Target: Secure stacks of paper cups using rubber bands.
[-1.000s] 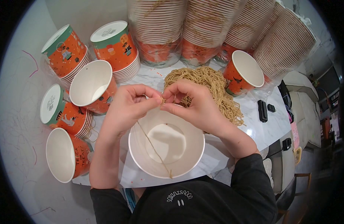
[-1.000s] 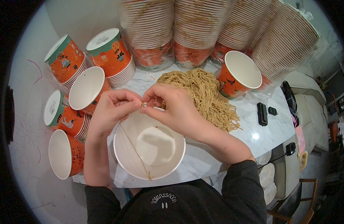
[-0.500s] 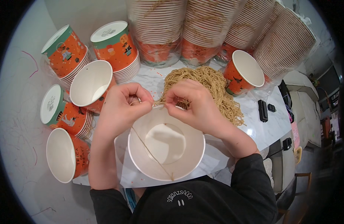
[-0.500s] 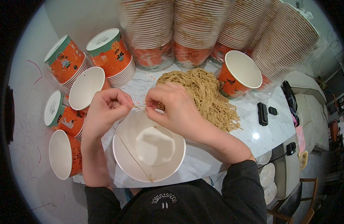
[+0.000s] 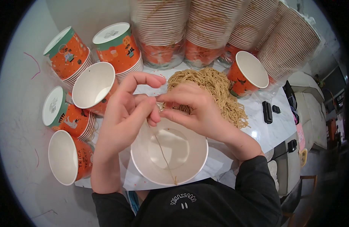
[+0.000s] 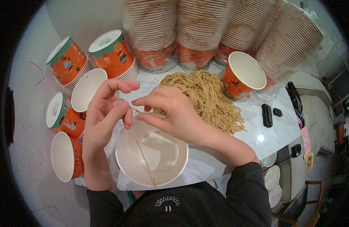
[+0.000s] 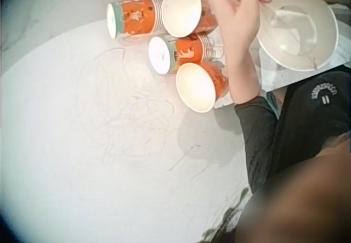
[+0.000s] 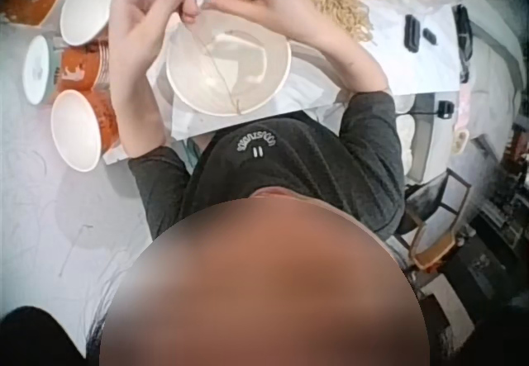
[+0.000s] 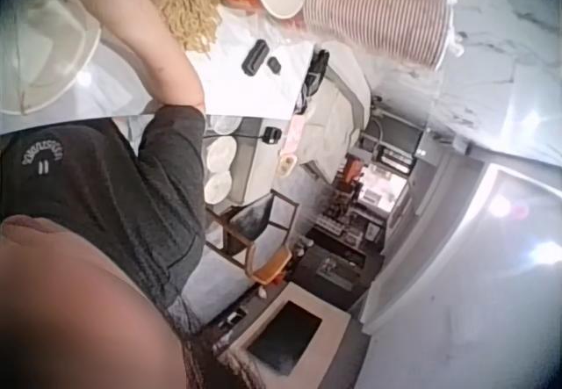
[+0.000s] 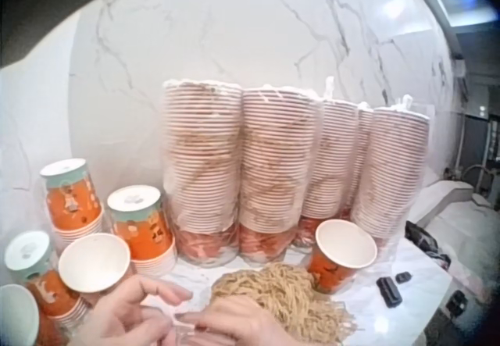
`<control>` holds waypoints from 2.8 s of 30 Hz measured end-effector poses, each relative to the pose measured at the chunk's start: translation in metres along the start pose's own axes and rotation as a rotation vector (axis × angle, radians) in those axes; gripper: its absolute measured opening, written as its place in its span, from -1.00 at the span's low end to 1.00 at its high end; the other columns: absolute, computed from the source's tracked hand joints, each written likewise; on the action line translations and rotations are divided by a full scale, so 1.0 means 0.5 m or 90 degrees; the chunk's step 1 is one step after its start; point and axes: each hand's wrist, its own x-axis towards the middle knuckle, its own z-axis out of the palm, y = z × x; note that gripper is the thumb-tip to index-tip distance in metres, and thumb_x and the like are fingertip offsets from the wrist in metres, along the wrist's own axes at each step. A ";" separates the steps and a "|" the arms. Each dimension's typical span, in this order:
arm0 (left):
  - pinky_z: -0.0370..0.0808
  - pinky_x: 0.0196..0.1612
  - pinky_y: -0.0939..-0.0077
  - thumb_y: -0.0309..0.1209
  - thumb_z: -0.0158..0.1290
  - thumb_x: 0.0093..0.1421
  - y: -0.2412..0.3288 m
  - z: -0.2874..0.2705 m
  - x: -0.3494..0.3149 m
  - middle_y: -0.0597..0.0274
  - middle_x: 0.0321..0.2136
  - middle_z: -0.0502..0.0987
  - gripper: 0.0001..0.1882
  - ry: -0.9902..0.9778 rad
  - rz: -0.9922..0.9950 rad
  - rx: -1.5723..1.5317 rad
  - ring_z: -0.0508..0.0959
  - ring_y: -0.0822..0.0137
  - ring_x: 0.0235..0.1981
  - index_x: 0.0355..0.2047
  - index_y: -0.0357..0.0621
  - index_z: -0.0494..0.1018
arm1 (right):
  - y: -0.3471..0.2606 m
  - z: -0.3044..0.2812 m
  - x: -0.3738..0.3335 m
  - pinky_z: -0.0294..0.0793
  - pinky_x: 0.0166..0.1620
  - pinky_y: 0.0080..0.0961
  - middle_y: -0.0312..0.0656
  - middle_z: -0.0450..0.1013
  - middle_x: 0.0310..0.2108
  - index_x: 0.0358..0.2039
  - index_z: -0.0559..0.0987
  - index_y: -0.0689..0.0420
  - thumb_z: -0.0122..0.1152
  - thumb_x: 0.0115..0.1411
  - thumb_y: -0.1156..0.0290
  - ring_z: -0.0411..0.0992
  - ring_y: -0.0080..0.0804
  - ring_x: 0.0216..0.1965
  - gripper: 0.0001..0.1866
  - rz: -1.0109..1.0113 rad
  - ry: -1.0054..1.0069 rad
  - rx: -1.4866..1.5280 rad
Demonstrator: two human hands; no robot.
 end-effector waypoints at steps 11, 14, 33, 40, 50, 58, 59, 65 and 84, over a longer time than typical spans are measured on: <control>0.31 -0.52 0.76 -0.72 -0.06 0.26 0.002 -0.009 -0.017 0.03 -0.04 0.44 -0.83 -0.023 0.167 -0.112 0.44 0.60 -0.57 -0.24 -0.19 0.27 | 0.000 0.002 -0.012 0.39 -0.11 -0.29 -0.25 0.51 -0.37 -0.34 0.70 0.11 0.40 0.10 0.41 0.49 -0.24 -0.28 -0.89 -0.015 -0.061 -0.141; 0.29 -0.57 0.77 -0.73 -0.05 0.24 0.008 -0.012 -0.017 0.00 -0.08 0.42 -0.83 0.002 0.197 -0.141 0.43 0.59 -0.60 -0.26 -0.20 0.27 | 0.001 0.001 -0.013 0.46 -0.17 -0.23 -0.17 0.53 -0.37 -0.31 0.70 0.16 0.38 0.14 0.41 0.51 -0.13 -0.30 -0.86 0.038 -0.152 -0.126; 0.54 -0.20 0.36 -0.56 0.34 -0.01 0.109 0.120 -0.292 -0.06 -0.09 0.50 -0.69 0.089 0.330 0.392 0.63 0.11 -0.23 -0.21 -0.15 0.59 | 0.027 -0.213 -0.003 0.52 -0.24 -0.56 -0.31 0.60 -0.32 -0.02 0.59 0.30 0.11 0.42 0.20 0.51 -0.65 -0.28 -0.61 0.426 -0.291 0.088; 0.36 -0.10 0.28 -0.27 0.32 0.09 0.064 0.152 -0.321 0.27 -0.22 0.45 -0.80 -0.014 0.603 -0.156 0.48 0.29 -0.24 -0.25 0.29 0.62 | 0.002 0.052 0.087 0.60 -0.02 -0.43 -0.20 0.58 -0.03 0.12 0.51 0.21 0.26 0.33 0.22 0.57 -0.40 -0.08 -0.56 0.406 -0.032 0.541; 0.25 -0.20 0.37 -0.42 0.30 0.05 0.080 0.178 -0.391 0.17 -0.20 0.48 -0.48 0.142 0.452 -0.318 0.40 0.33 -0.34 0.03 0.09 0.41 | 0.062 0.344 0.225 0.52 -0.30 -0.22 0.11 0.53 -0.41 -0.19 0.56 0.31 -0.02 0.41 0.20 0.61 -0.11 -0.35 -0.62 0.036 -0.007 0.186; 0.22 -0.22 0.40 -0.60 0.05 0.02 0.113 0.142 -0.384 0.25 -0.26 0.45 -0.72 0.118 0.423 -0.357 0.36 0.36 -0.35 -0.39 0.22 0.44 | 0.121 0.299 0.159 0.39 -0.31 -0.33 -0.02 0.48 -0.53 -0.23 0.58 0.28 -0.09 0.51 0.13 0.41 -0.37 -0.44 -0.55 0.017 0.234 0.128; 0.22 -0.23 0.41 -0.60 0.04 0.04 0.115 0.135 -0.379 0.27 -0.29 0.45 -0.73 0.108 0.439 -0.347 0.36 0.39 -0.35 -0.42 0.23 0.42 | 0.105 0.290 0.165 0.40 -0.27 -0.41 -0.09 0.51 -0.47 -0.13 0.56 0.29 -0.12 0.54 0.12 0.34 -0.48 -0.41 -0.55 -0.014 0.283 0.171; 0.21 -0.37 0.47 -0.33 0.14 0.14 0.051 0.101 -0.340 0.35 -0.39 0.43 -0.91 -0.101 0.495 -0.475 0.35 0.40 -0.38 -0.47 0.02 0.48 | -0.041 0.304 0.234 0.56 -0.18 -0.23 -0.01 0.56 -0.10 0.43 0.18 0.05 -0.02 0.40 0.50 0.58 -0.23 -0.27 -0.40 -0.046 0.188 0.213; 0.24 -0.56 0.54 -0.44 0.02 0.03 0.153 0.072 -0.364 0.21 -0.53 0.38 -0.88 -0.145 0.184 -0.466 0.33 0.36 -0.63 -0.56 -0.24 0.43 | -0.041 0.506 0.274 0.31 0.32 -0.06 -0.13 0.56 -0.39 0.38 0.18 0.36 0.05 0.13 0.58 0.59 -0.20 -0.33 -0.25 -0.160 0.146 -0.347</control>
